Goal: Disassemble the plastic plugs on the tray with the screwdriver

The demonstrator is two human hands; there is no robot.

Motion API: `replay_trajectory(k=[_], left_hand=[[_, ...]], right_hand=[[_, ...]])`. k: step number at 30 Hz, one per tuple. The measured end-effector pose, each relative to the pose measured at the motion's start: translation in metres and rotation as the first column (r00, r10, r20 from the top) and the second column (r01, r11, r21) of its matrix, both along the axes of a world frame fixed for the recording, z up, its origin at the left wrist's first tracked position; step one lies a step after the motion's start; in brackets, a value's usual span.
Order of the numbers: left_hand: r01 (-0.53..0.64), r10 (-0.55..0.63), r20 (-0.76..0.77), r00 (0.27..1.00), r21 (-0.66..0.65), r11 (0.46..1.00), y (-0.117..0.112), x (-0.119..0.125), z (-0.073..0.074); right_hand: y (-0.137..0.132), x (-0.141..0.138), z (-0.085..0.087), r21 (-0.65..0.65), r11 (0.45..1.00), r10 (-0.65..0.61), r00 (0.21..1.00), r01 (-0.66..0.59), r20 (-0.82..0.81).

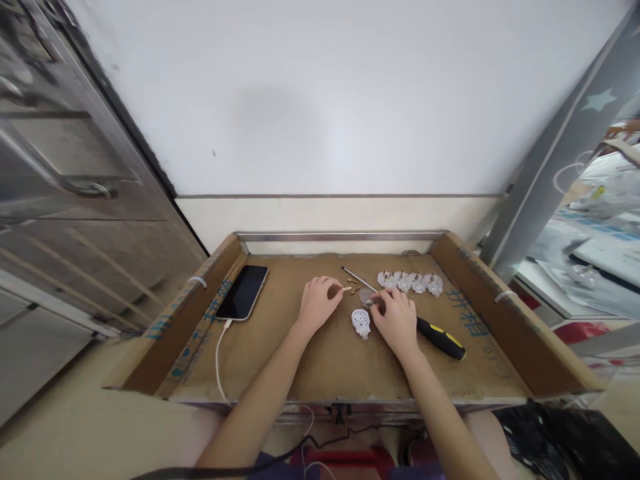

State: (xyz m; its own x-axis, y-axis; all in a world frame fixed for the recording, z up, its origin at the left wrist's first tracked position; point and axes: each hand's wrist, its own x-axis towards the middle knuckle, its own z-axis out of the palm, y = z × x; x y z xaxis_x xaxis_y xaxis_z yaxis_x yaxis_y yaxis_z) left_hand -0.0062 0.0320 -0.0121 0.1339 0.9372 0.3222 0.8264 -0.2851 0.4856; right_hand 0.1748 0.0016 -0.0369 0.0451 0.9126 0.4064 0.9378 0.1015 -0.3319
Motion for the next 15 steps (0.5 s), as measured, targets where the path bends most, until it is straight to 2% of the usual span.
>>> replay_trajectory(k=[5, 8, 12, 14, 15], left_hand=[[0.009, -0.01, -0.043, 0.999, -0.007, 1.0, -0.003, 0.001, -0.001], [0.089, -0.089, -0.004, 0.996, 0.042, 0.995, -0.006, 0.006, 0.001], [0.273, -0.276, 0.022, 0.961, 0.073, 0.959, -0.01, 0.022, 0.002], [0.331, -0.331, 0.008, 0.943, 0.048, 0.943, -0.01, 0.03, 0.0], [0.342, -0.343, 0.003, 0.939, 0.033, 0.939, -0.01, 0.033, -0.002]], right_hand=[[0.002, -0.004, 0.003, 0.017, 1.0, -0.004, 1.0, 0.004, 0.006], [-0.01, 0.003, 0.006, 0.066, 0.997, -0.042, 0.999, 0.042, 0.003], [-0.05, 0.043, -0.003, 0.133, 0.977, -0.167, 0.986, 0.165, 0.001], [-0.071, 0.07, -0.008, 0.128, 0.978, -0.167, 0.986, 0.165, 0.003], [-0.079, 0.083, -0.008, 0.109, 0.988, -0.112, 0.994, 0.111, -0.004]])
